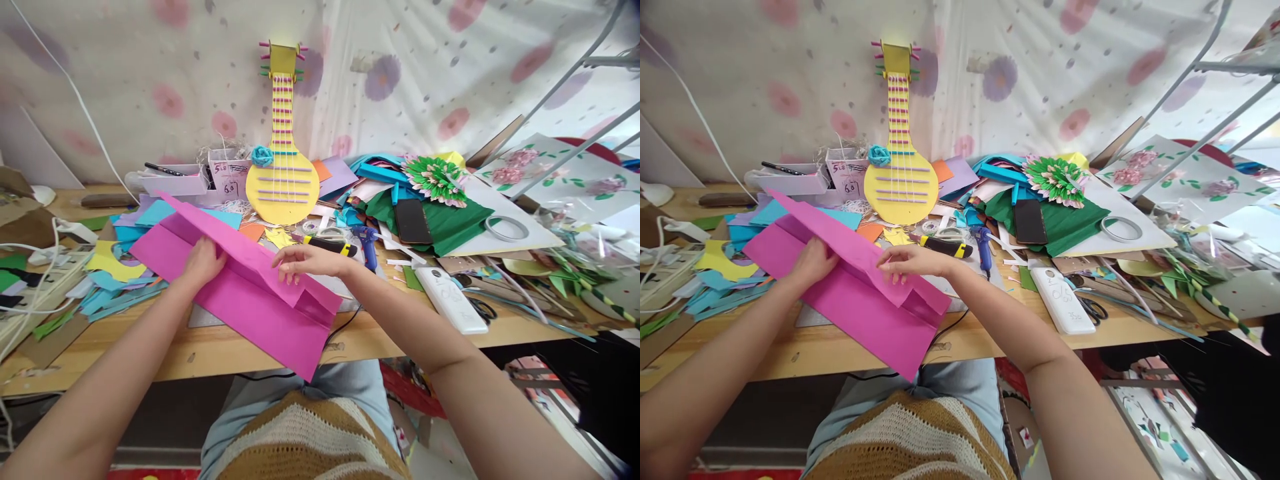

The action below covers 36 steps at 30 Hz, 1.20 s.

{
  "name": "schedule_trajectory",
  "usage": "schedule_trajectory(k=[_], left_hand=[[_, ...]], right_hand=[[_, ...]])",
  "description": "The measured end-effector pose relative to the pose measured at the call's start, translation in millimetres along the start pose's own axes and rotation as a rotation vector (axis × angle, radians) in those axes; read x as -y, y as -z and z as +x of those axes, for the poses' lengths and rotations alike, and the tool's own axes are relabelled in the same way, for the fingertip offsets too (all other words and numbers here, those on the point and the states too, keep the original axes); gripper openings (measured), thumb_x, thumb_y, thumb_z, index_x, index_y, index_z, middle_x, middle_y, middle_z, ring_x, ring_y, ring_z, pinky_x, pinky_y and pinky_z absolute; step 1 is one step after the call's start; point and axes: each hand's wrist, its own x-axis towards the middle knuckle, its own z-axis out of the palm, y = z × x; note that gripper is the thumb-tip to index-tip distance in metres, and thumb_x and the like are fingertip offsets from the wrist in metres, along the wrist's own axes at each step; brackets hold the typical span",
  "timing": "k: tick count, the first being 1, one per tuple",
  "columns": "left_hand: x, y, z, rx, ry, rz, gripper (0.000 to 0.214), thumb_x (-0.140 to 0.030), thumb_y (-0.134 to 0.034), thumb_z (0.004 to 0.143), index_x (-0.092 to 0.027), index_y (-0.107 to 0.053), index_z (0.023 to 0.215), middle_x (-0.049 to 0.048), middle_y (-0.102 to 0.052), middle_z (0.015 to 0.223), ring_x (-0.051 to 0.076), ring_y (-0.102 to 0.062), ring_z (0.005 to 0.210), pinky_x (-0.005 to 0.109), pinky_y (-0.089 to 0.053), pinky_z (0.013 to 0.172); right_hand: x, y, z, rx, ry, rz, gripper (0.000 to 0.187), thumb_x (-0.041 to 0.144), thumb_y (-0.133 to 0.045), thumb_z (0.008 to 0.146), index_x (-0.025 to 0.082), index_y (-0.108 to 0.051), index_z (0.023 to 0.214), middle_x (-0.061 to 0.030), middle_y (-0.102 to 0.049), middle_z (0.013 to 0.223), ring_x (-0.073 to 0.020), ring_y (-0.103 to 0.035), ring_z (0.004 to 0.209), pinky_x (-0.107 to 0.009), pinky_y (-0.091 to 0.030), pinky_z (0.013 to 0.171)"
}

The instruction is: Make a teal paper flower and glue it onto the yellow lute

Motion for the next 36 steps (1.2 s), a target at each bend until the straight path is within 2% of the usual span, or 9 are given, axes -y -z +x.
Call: schedule_trajectory(k=[2,5,12,14,17,20,24,31,36], left_hand=[[6,0.7,-5,-0.061,0.067,-0.068,0.047,-0.027,-0.048,0.076,-0.013,-0.042,0.121,0.0167,-0.056,0.115,0.031,-0.054,0.109,0.043,-0.046,0.089],[18,-1.0,-11,-0.183,0.137,-0.205,0.055,-0.026,-0.048,0.076,-0.015,-0.034,0.128,0.0144,-0.054,0.119,0.027,-0.056,0.106,0.041,-0.049,0.086],[16,7.1,-16,-0.533,0.092,-0.183,0.047,-0.017,-0.048,0.074,-0.010,-0.044,0.120,0.0199,-0.046,0.126,0.031,-0.038,0.125,0.050,-0.031,0.105],[5,9.8,-10,-0.472,-0.006,-0.147,0.038,-0.020,-0.044,0.079,-0.014,-0.049,0.116,0.0154,-0.050,0.123,0.027,-0.040,0.124,0.047,-0.032,0.105],[-19,6.0,3,-0.103,-0.207,-0.118,0.035,-0.028,-0.034,0.086,-0.019,-0.055,0.112,0.0092,-0.059,0.117,0.022,-0.049,0.116,0.040,-0.036,0.103],[-42,-6.5,14,0.176,-0.378,-0.028,0.047,-0.041,-0.033,0.088,-0.017,-0.051,0.123,0.0106,-0.046,0.137,0.024,-0.035,0.131,0.043,-0.024,0.110],[-52,-23.6,19,0.367,-0.400,0.056,0.066,-0.054,-0.032,0.087,-0.016,-0.030,0.140,0.0118,-0.024,0.150,0.027,-0.018,0.140,0.049,-0.009,0.113],[-31,-35.6,13,0.320,-0.380,0.094,0.069,-0.058,-0.029,0.086,-0.015,-0.030,0.140,0.0131,-0.027,0.149,0.026,-0.015,0.140,0.050,-0.004,0.113],[-30,-19.3,18,0.171,-0.413,0.064,0.061,-0.044,-0.034,0.086,-0.016,-0.029,0.140,0.0123,-0.029,0.148,0.026,-0.020,0.138,0.050,-0.007,0.113]], right_hand=[[-10,2,2,-0.183,-0.096,-0.056,0.022,0.031,-0.044,0.089,0.015,-0.056,0.098,-0.0041,-0.065,0.088,-0.0097,-0.060,0.074,-0.021,-0.046,0.067],[-26,4,2,-0.462,-0.287,-0.374,0.015,0.023,-0.048,0.086,0.015,-0.059,0.090,-0.0055,-0.066,0.092,-0.0126,-0.059,0.081,-0.023,-0.044,0.071],[-41,-5,4,-0.356,-0.529,-0.642,0.025,0.031,-0.052,0.084,0.016,-0.058,0.103,-0.0091,-0.065,0.105,-0.0189,-0.061,0.089,-0.025,-0.041,0.070],[-42,-7,9,-0.341,-0.574,-0.644,0.027,0.036,-0.053,0.084,0.017,-0.058,0.102,-0.0087,-0.065,0.105,-0.0191,-0.060,0.090,-0.024,-0.040,0.068],[-44,-5,18,-0.277,-0.587,-0.600,0.025,0.038,-0.056,0.081,0.017,-0.061,0.093,-0.0062,-0.066,0.101,-0.0170,-0.060,0.086,-0.022,-0.038,0.061],[-45,-3,22,-0.248,-0.571,-0.579,0.021,0.036,-0.056,0.082,0.016,-0.063,0.085,-0.0043,-0.067,0.092,-0.0142,-0.059,0.079,-0.020,-0.035,0.056],[-43,-3,19,-0.288,-0.520,-0.591,0.018,0.032,-0.055,0.082,0.016,-0.063,0.084,-0.0027,-0.067,0.087,-0.0120,-0.056,0.074,-0.020,-0.033,0.055],[-43,-7,31,-0.280,-0.516,-0.608,0.029,0.041,-0.053,0.083,0.017,-0.065,0.094,-0.0055,-0.068,0.096,-0.0147,-0.059,0.082,-0.020,-0.035,0.060],[-39,-6,42,-0.260,-0.485,-0.689,0.022,0.034,-0.054,0.082,0.017,-0.067,0.087,-0.0052,-0.068,0.093,-0.0152,-0.058,0.081,-0.022,-0.032,0.056]])
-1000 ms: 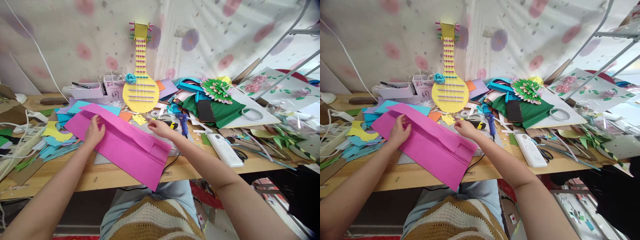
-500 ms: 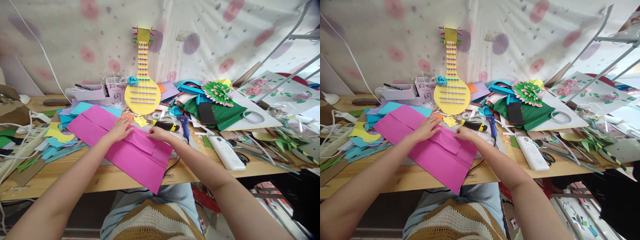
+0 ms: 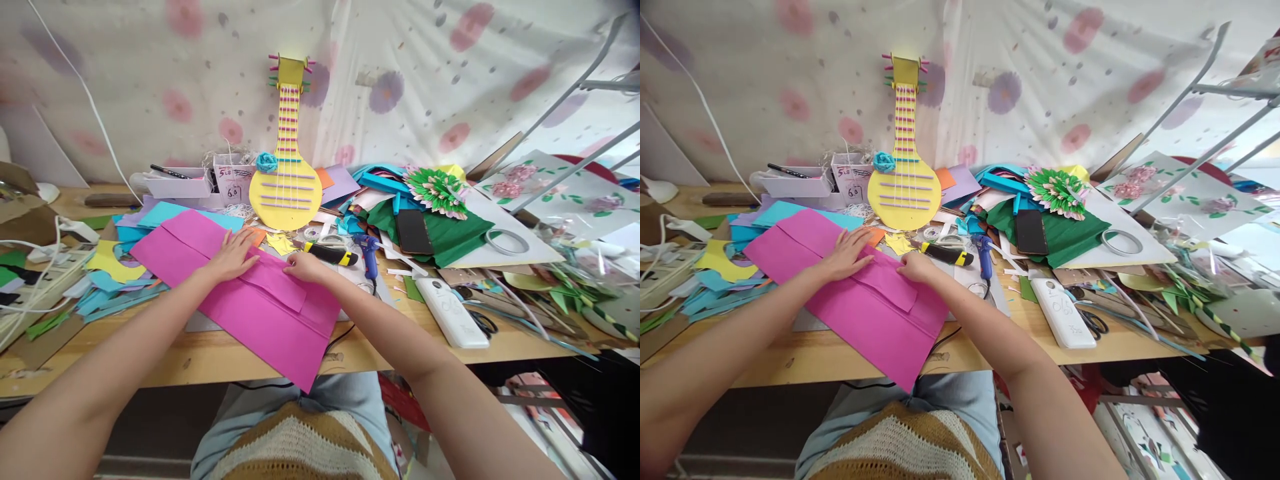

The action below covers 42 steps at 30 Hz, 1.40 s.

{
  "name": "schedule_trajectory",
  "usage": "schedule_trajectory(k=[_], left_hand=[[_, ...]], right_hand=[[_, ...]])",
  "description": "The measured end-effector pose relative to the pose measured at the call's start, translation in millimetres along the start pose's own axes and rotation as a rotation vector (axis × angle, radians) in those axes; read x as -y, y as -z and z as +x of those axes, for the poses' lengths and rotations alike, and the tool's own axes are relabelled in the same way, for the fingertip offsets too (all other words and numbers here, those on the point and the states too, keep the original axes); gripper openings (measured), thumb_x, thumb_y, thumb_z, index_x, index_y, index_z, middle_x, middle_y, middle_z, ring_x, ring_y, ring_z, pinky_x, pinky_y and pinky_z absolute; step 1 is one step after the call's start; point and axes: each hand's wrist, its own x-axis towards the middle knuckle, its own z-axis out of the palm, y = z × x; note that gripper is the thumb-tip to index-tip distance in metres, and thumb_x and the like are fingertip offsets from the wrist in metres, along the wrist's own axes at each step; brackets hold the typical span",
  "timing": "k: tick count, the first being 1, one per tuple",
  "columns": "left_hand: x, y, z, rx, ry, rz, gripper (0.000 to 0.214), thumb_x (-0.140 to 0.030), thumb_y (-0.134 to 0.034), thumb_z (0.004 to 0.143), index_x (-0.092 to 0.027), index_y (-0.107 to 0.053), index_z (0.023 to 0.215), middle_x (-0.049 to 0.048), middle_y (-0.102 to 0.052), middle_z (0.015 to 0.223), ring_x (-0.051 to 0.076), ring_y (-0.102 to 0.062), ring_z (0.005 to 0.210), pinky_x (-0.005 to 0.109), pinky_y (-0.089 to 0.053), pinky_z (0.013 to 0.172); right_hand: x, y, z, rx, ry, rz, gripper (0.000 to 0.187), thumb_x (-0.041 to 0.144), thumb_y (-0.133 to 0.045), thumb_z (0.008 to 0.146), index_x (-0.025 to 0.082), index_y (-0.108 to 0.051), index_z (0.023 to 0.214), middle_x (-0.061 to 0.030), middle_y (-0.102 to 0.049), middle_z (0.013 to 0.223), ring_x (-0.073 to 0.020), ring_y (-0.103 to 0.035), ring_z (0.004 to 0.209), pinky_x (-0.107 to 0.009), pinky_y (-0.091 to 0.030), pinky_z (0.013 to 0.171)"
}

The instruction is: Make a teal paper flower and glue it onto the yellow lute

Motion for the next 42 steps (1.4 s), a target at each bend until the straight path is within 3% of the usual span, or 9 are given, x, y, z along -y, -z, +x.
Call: schedule_trajectory(k=[4,8,11,16,22,27,33,36,42], left_hand=[[18,25.2,-1,0.044,-0.028,-0.066,0.055,-0.034,-0.043,0.077,-0.017,-0.043,0.130,0.0112,-0.045,0.134,0.023,-0.038,0.127,0.041,-0.029,0.108],[56,50.9,-5,0.054,0.066,-0.029,0.060,-0.030,-0.046,0.070,-0.013,-0.045,0.127,0.0121,-0.043,0.135,0.025,-0.036,0.127,0.040,-0.028,0.108],[74,66.8,-3,0.221,0.157,0.031,0.068,-0.031,-0.049,0.065,-0.013,-0.043,0.130,0.0124,-0.042,0.137,0.029,-0.034,0.128,0.042,-0.030,0.106],[41,72.2,14,0.482,0.046,0.038,0.096,-0.048,-0.063,0.058,-0.018,-0.026,0.141,0.0131,-0.029,0.147,0.032,-0.025,0.135,0.045,-0.022,0.109],[-6,50.1,32,0.486,-0.112,0.098,0.110,-0.054,-0.070,0.048,-0.023,-0.022,0.142,0.0144,-0.023,0.150,0.034,-0.021,0.137,0.052,-0.014,0.109],[-15,41.2,33,0.486,-0.172,0.154,0.096,-0.055,-0.071,0.048,-0.019,-0.039,0.131,0.0171,-0.043,0.137,0.034,-0.037,0.127,0.046,-0.021,0.106],[-12,59.9,33,0.520,-0.190,0.182,0.065,-0.055,-0.068,0.050,-0.024,-0.059,0.106,0.0062,-0.066,0.097,0.028,-0.057,0.098,0.041,-0.031,0.095],[-5,67.7,34,0.574,-0.139,0.204,0.050,-0.056,-0.066,0.049,-0.026,-0.065,0.088,0.0030,-0.065,0.077,0.025,-0.059,0.084,0.038,-0.036,0.088],[4,71.1,33,0.556,-0.029,0.258,0.027,-0.045,-0.063,0.052,-0.024,-0.065,0.070,0.0049,-0.064,0.070,0.027,-0.059,0.079,0.037,-0.040,0.079]], right_hand=[[-1,7,0,-0.036,0.012,-0.004,0.022,0.032,-0.054,0.082,0.016,-0.067,0.087,-0.0050,-0.068,0.092,-0.0143,-0.058,0.079,-0.022,-0.031,0.056],[-4,13,0,-0.001,0.010,0.035,0.026,0.037,-0.055,0.081,0.016,-0.067,0.092,-0.0042,-0.067,0.094,-0.0134,-0.058,0.079,-0.021,-0.033,0.058],[-2,15,2,0.076,0.021,0.080,0.033,0.040,-0.062,0.076,0.016,-0.065,0.098,-0.0045,-0.066,0.101,-0.0143,-0.058,0.085,-0.020,-0.036,0.060],[2,15,6,0.082,0.014,0.035,0.032,0.035,-0.064,0.072,0.016,-0.065,0.098,-0.0055,-0.066,0.100,-0.0170,-0.059,0.086,-0.021,-0.035,0.057],[4,14,-7,0.106,0.066,0.055,0.055,0.043,-0.071,0.066,0.017,-0.058,0.112,-0.0072,-0.062,0.113,-0.0204,-0.059,0.098,-0.022,-0.040,0.067],[19,8,-30,0.103,0.032,-0.016,0.078,0.048,-0.073,0.063,0.019,-0.042,0.128,-0.0111,-0.059,0.119,-0.0256,-0.058,0.103,-0.027,-0.043,0.073],[35,-2,-28,0.112,0.010,-0.063,0.077,0.047,-0.073,0.060,0.020,-0.041,0.125,-0.0120,-0.061,0.115,-0.0284,-0.060,0.101,-0.030,-0.045,0.071],[36,-4,-23,0.117,0.018,-0.051,0.071,0.046,-0.073,0.059,0.021,-0.046,0.120,-0.0100,-0.062,0.113,-0.0281,-0.060,0.100,-0.030,-0.045,0.070],[35,-9,-20,0.095,0.014,-0.019,0.062,0.041,-0.071,0.061,0.022,-0.050,0.116,-0.0084,-0.062,0.115,-0.0267,-0.059,0.103,-0.029,-0.046,0.071]])
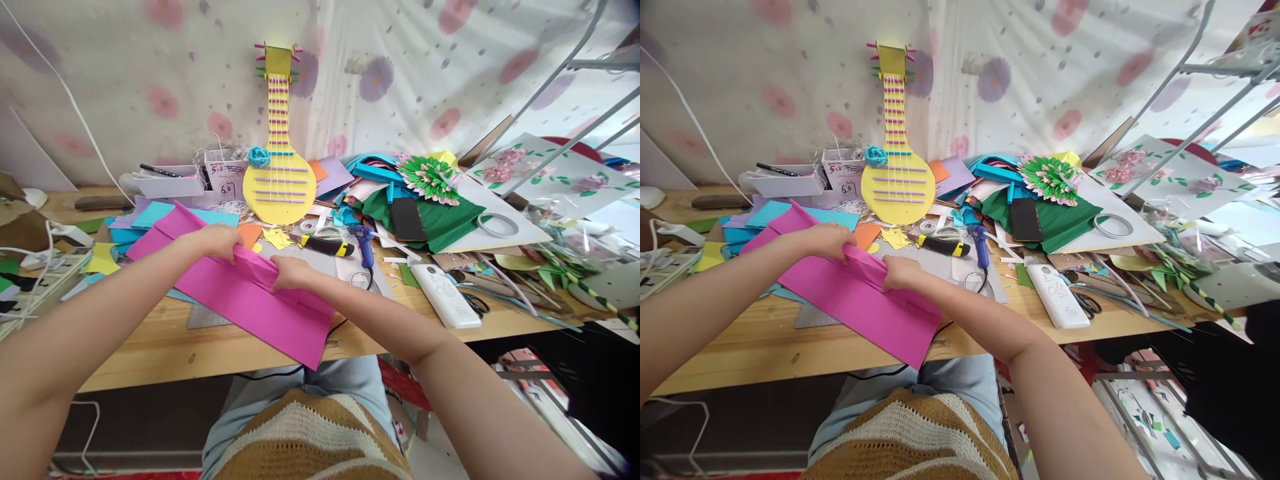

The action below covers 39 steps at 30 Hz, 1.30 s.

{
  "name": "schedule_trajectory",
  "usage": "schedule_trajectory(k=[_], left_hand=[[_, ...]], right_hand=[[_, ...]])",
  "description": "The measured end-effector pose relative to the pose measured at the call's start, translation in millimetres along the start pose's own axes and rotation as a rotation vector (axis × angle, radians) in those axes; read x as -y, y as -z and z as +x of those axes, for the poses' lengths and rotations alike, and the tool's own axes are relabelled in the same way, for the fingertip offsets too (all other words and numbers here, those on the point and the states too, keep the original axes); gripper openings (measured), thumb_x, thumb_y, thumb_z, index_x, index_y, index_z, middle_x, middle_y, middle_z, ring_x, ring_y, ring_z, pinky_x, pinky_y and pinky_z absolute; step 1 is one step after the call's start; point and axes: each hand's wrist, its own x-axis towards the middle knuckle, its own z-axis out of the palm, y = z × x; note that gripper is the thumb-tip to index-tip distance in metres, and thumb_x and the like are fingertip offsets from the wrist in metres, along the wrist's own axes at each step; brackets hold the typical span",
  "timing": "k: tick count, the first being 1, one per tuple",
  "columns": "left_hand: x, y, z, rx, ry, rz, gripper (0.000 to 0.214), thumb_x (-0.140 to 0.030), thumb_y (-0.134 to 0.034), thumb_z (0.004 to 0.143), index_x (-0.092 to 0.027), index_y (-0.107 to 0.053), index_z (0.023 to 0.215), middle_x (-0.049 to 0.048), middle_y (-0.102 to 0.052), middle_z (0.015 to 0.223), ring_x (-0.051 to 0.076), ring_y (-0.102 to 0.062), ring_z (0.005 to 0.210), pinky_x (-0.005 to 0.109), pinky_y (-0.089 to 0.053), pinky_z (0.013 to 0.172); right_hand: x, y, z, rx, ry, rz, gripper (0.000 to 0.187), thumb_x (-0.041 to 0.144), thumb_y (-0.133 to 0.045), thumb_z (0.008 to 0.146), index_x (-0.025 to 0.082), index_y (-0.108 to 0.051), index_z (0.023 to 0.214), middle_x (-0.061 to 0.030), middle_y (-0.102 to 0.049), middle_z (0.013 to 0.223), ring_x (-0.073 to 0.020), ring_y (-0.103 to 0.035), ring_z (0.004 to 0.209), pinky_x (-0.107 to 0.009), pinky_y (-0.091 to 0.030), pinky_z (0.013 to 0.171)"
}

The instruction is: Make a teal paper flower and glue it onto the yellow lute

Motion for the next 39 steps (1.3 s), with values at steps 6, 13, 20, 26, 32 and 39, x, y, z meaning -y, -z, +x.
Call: schedule_trajectory(k=[6,13,20,26,32,39], left_hand=[[3,-1.2,-6,-0.011,-0.030,0.003,0.046,-0.042,-0.067,0.047,-0.025,-0.065,0.090,0.0057,-0.065,0.085,0.028,-0.057,0.089,0.038,-0.039,0.083],[11,-7.9,-21,-0.420,-0.014,-0.057,0.042,-0.022,-0.056,0.063,-0.021,-0.056,0.105,0.0092,-0.058,0.111,0.028,-0.048,0.109,0.040,-0.035,0.095],[-11,-33.1,-37,-0.617,-0.062,-0.149,0.024,-0.034,-0.039,0.084,-0.019,-0.054,0.093,0.0096,-0.057,0.099,0.025,-0.051,0.101,0.038,-0.040,0.091],[-20,-53.7,-27,-0.369,-0.132,-0.215,0.050,-0.055,-0.050,0.076,-0.018,-0.052,0.110,0.0111,-0.058,0.113,0.027,-0.052,0.105,0.039,-0.038,0.091],[-24,-47.9,-24,-0.254,-0.099,-0.186,0.056,-0.058,-0.060,0.065,-0.019,-0.056,0.104,0.0108,-0.060,0.108,0.028,-0.053,0.103,0.039,-0.038,0.089],[-26,-34.5,-26,-0.255,-0.073,-0.198,0.038,-0.046,-0.068,0.062,-0.021,-0.060,0.090,0.0066,-0.060,0.095,0.025,-0.054,0.093,0.037,-0.040,0.087]], right_hand=[[7,-5,6,0.012,0.001,0.103,0.070,0.040,-0.073,0.058,0.021,-0.048,0.121,-0.0088,-0.061,0.118,-0.0268,-0.059,0.103,-0.030,-0.046,0.075],[10,-2,15,-0.013,0.030,0.101,0.059,0.028,-0.069,0.062,0.020,-0.051,0.118,-0.0077,-0.063,0.114,-0.0254,-0.059,0.102,-0.029,-0.046,0.076],[-19,44,17,-0.058,-0.005,0.067,0.057,0.022,-0.073,0.060,0.018,-0.058,0.114,-0.0075,-0.063,0.112,-0.0232,-0.059,0.099,-0.026,-0.046,0.078],[-41,58,20,-0.057,0.005,0.047,0.060,0.033,-0.073,0.062,0.018,-0.056,0.118,-0.0085,-0.059,0.120,-0.0225,-0.057,0.103,-0.026,-0.044,0.081],[-49,56,25,-0.186,-0.111,-0.034,0.023,0.023,-0.064,0.066,0.019,-0.065,0.088,-0.0060,-0.068,0.092,-0.0201,-0.061,0.081,-0.024,-0.040,0.060],[-55,50,32,-0.288,-0.126,-0.031,0.018,0.022,-0.059,0.068,0.019,-0.065,0.086,-0.0071,-0.068,0.094,-0.0208,-0.061,0.083,-0.024,-0.040,0.061]])
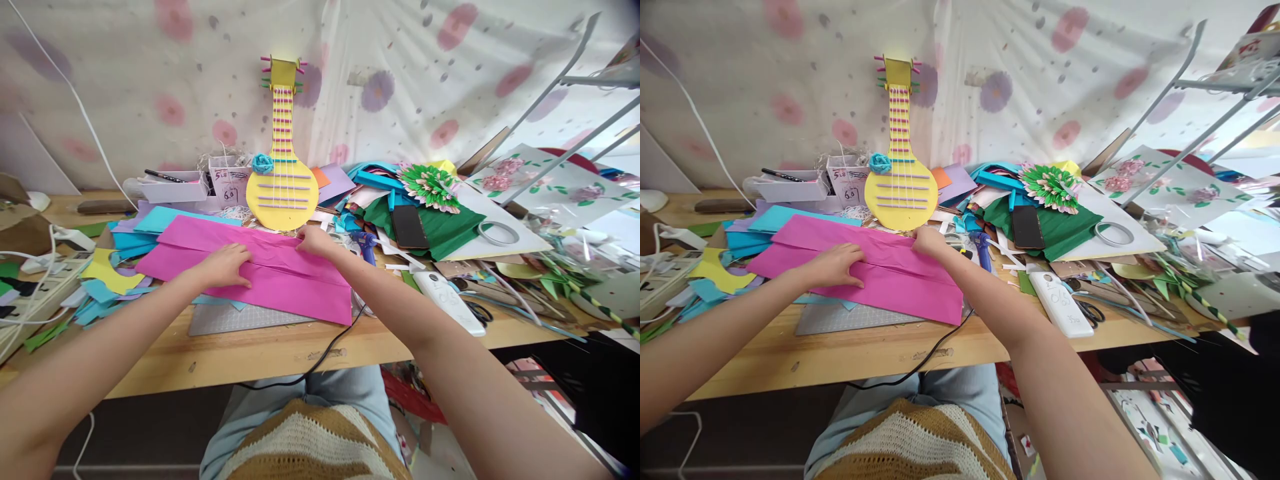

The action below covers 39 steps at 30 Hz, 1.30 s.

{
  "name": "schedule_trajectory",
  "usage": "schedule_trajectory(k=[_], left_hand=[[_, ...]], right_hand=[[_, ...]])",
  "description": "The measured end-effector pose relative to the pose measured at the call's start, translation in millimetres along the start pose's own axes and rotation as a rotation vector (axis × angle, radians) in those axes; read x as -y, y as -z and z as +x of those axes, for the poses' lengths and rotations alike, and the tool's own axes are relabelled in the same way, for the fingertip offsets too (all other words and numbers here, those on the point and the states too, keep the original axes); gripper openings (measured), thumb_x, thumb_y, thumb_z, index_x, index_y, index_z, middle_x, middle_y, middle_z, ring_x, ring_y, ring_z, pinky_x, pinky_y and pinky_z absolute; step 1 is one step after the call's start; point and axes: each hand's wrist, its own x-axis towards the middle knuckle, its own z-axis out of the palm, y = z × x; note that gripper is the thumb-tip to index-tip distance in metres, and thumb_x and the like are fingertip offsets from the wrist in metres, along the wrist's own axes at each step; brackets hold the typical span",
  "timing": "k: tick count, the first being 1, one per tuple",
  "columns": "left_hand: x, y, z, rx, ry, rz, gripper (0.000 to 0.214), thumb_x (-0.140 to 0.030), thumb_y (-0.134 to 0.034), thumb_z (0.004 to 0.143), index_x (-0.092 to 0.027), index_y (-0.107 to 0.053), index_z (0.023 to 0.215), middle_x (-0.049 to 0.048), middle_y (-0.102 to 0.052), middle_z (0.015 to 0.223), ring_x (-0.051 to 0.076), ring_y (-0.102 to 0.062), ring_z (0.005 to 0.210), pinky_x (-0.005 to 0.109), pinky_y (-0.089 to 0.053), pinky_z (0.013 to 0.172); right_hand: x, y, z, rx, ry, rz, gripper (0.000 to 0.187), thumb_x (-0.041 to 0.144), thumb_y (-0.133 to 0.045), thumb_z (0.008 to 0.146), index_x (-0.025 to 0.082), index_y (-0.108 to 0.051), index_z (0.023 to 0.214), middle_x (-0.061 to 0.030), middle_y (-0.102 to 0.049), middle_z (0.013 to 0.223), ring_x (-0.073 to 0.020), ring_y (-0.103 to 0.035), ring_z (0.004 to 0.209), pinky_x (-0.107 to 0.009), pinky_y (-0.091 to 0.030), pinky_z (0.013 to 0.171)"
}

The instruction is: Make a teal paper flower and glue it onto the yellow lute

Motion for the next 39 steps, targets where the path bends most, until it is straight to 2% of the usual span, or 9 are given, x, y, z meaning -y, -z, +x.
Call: schedule_trajectory(k=[7,13,18,21,25,29,31,35,39], left_hand=[[-8,19.1,-23,-0.033,-0.147,0.073,0.004,-0.024,-0.053,0.075,-0.021,-0.054,0.075,0.0024,-0.058,0.075,0.017,-0.053,0.069,0.030,-0.042,0.073],[-26,11.6,-60,0.020,-0.344,0.165,0.012,-0.009,-0.049,0.076,-0.020,-0.052,0.080,0.0027,-0.060,0.077,0.016,-0.055,0.069,0.028,-0.038,0.064],[-38,-1.8,-78,0.134,-0.380,0.136,0.015,-0.013,-0.052,0.074,-0.020,-0.053,0.087,0.0048,-0.061,0.086,0.019,-0.057,0.076,0.030,-0.038,0.064],[-43,-4.0,-82,0.208,-0.408,0.083,0.015,-0.028,-0.057,0.075,-0.019,-0.053,0.086,0.0049,-0.061,0.086,0.020,-0.057,0.076,0.031,-0.039,0.066],[-29,6.3,-68,0.118,-0.300,0.007,0.028,-0.046,-0.047,0.082,-0.019,-0.052,0.085,0.0043,-0.060,0.083,0.018,-0.055,0.072,0.030,-0.039,0.066],[5,29.3,-35,-0.334,-0.056,0.036,0.021,-0.034,-0.044,0.083,-0.018,-0.052,0.094,0.0084,-0.058,0.098,0.022,-0.054,0.096,0.034,-0.040,0.085],[22,39.2,-18,-0.464,0.057,0.091,0.035,-0.037,-0.053,0.076,-0.018,-0.050,0.106,0.0111,-0.054,0.114,0.026,-0.048,0.111,0.038,-0.037,0.094],[41,46.0,7,-0.293,0.122,0.172,0.059,-0.035,-0.064,0.066,-0.017,-0.046,0.119,0.0117,-0.053,0.122,0.030,-0.046,0.117,0.040,-0.034,0.098],[45,43.6,17,-0.037,0.243,0.180,0.046,-0.025,-0.055,0.069,-0.018,-0.051,0.114,0.0092,-0.064,0.106,0.027,-0.060,0.096,0.034,-0.044,0.075]], right_hand=[[2,5,8,-0.091,-0.016,-0.037,0.028,0.020,-0.054,0.073,0.021,-0.064,0.099,-0.0074,-0.066,0.105,-0.0215,-0.060,0.094,-0.026,-0.044,0.072],[9,11,10,-0.194,0.021,-0.089,0.030,0.019,-0.049,0.076,0.022,-0.063,0.102,-0.0061,-0.067,0.104,-0.0219,-0.060,0.095,-0.028,-0.045,0.073],[10,11,8,-0.202,0.043,-0.101,0.030,0.017,-0.047,0.076,0.022,-0.063,0.102,-0.0058,-0.067,0.103,-0.0209,-0.060,0.094,-0.027,-0.043,0.072],[8,14,7,-0.203,0.060,-0.106,0.029,0.018,-0.047,0.076,0.021,-0.063,0.100,-0.0059,-0.067,0.102,-0.0208,-0.060,0.092,-0.026,-0.042,0.069],[5,19,3,-0.200,0.147,-0.111,0.027,0.018,-0.047,0.075,0.020,-0.062,0.097,-0.0056,-0.067,0.100,-0.0197,-0.059,0.088,-0.026,-0.039,0.066],[4,25,-2,-0.194,0.241,-0.150,0.024,0.017,-0.047,0.075,0.019,-0.061,0.094,-0.0064,-0.067,0.098,-0.0187,-0.058,0.085,-0.025,-0.036,0.064],[4,27,-5,-0.191,0.275,-0.173,0.023,0.018,-0.047,0.074,0.019,-0.061,0.092,-0.0060,-0.067,0.095,-0.0185,-0.057,0.083,-0.024,-0.034,0.061],[5,31,-10,-0.174,0.322,-0.220,0.019,0.020,-0.049,0.075,0.019,-0.060,0.091,-0.0054,-0.067,0.093,-0.0181,-0.057,0.082,-0.024,-0.031,0.059],[7,34,-16,-0.193,0.351,-0.285,0.017,0.020,-0.048,0.080,0.018,-0.059,0.092,-0.0067,-0.066,0.094,-0.0183,-0.057,0.084,-0.025,-0.031,0.061]])
